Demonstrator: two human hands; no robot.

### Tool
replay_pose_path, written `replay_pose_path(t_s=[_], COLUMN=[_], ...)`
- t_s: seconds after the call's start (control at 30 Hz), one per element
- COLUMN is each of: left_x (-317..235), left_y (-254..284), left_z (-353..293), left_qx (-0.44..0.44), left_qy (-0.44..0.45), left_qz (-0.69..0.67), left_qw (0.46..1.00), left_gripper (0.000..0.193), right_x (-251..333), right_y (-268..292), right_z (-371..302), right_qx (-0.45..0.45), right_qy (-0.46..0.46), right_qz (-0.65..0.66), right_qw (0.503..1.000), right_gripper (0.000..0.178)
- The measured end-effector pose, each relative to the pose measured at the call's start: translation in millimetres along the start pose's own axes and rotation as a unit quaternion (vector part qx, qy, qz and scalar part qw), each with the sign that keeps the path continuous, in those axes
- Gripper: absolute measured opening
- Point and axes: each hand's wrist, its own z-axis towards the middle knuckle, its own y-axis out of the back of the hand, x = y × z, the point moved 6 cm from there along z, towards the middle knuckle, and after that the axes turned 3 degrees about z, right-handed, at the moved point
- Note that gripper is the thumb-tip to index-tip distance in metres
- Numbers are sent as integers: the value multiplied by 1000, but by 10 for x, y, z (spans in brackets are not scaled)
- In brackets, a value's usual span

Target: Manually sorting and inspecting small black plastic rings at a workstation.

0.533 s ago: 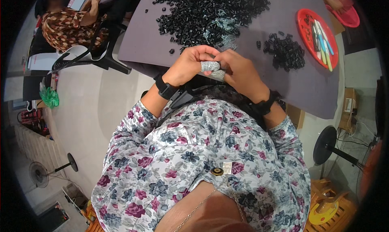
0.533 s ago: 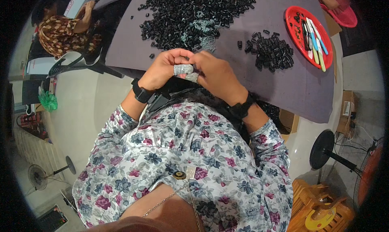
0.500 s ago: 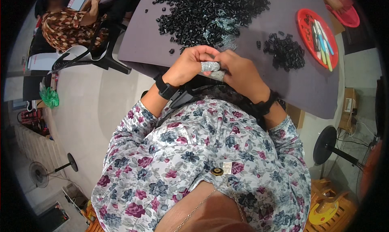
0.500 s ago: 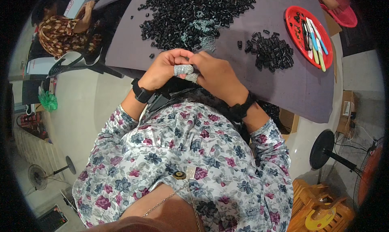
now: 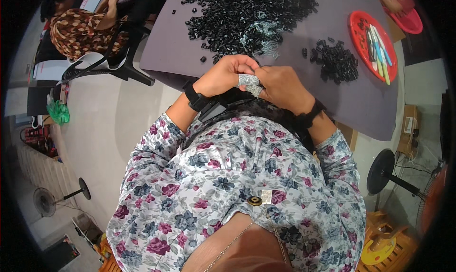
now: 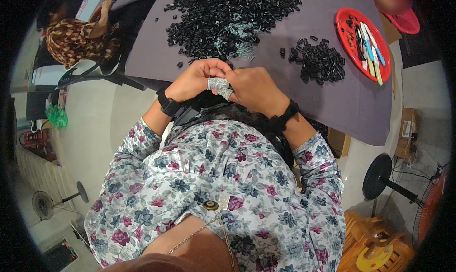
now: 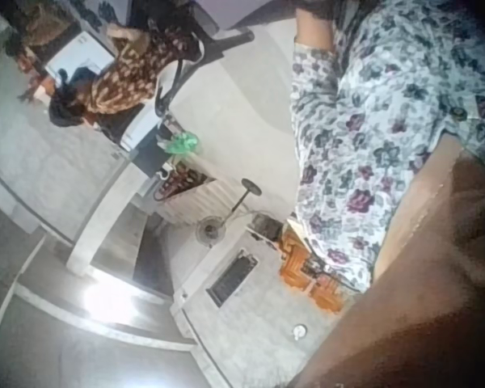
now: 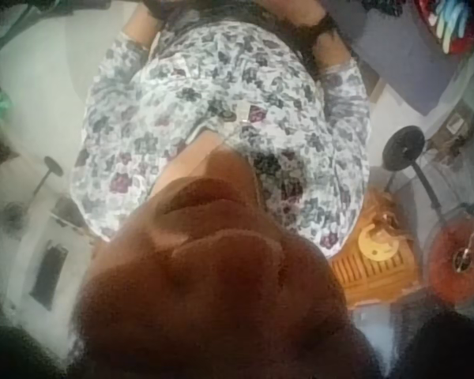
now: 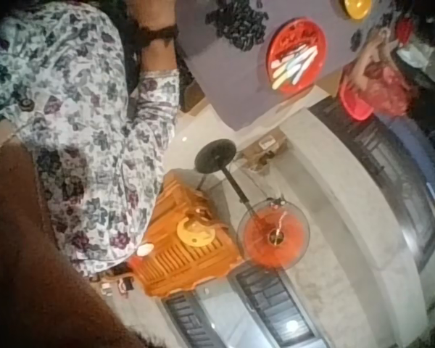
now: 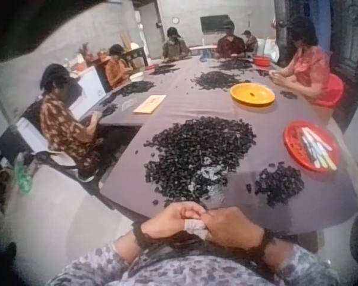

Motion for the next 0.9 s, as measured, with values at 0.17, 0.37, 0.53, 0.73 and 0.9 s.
replay_pose_path(t_s=[0.17, 0.37, 0.53, 0.73, 0.9], left_x=[-67, -411, -278, -27, -60], left_y=[-49, 260, 945, 948, 808], left_z=[-23, -256, -550, -597, -519], left_qx=[3, -181, -318, -352, -320], left_qy=[-22, -102, -92, -86, -97], left_qz=[7, 90, 113, 194, 339], left_qw=[1000, 974, 937, 912, 880], left_gripper=[34, 30, 18, 16, 29], right_x=[7, -244, -762, -925, -653], right_y=[-15, 274, 547, 618, 610], right_z=[-3, -133, -545, -718, -506], right_qx=[8, -13, -22, -48, -141], right_qy=[11, -104, -248, -359, -258], right_qz=[27, -23, -86, 25, 50], right_qw=[1000, 994, 965, 932, 954], right_gripper=[20, 21, 24, 26, 35])
